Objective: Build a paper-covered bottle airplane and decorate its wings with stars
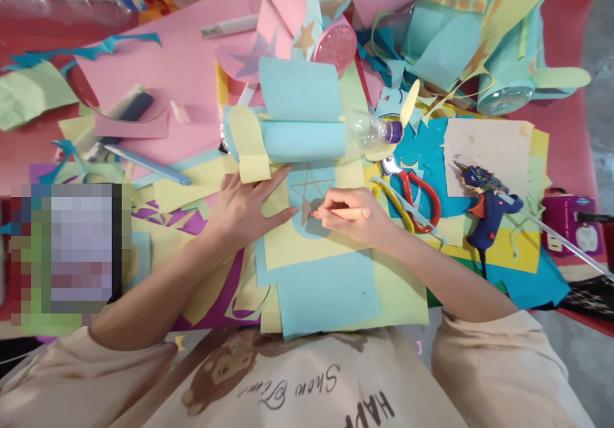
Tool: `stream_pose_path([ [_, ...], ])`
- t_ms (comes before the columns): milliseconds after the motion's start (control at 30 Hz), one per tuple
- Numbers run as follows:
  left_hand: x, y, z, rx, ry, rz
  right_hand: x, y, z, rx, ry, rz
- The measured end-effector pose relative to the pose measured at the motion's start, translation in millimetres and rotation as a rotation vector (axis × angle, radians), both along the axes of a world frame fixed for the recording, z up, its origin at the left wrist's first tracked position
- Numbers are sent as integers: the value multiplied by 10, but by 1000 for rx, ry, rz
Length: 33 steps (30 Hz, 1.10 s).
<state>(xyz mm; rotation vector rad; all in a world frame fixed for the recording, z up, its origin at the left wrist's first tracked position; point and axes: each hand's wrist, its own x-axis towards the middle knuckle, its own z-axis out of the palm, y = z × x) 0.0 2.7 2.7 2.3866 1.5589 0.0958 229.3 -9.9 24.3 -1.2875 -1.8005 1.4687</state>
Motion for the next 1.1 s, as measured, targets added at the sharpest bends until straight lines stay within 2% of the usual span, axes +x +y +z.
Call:
stream_pose_path([
  [267,-5,-4,-6,-8,-8,-3,-6,0,6,-8,10,-2],
  [467,1,0,10,-34,2,5,-5,-7,-4,0,-5,-55],
  [733,4,4,21,-28,13,3,1,1,-14,92,-3,-107],
  [967,4,-2,15,-26,13,0,5,1,-25,116,-34,-85],
  [1100,-2,-2,4,3,17,-11,-2,2,-20,74,-26,-65],
])
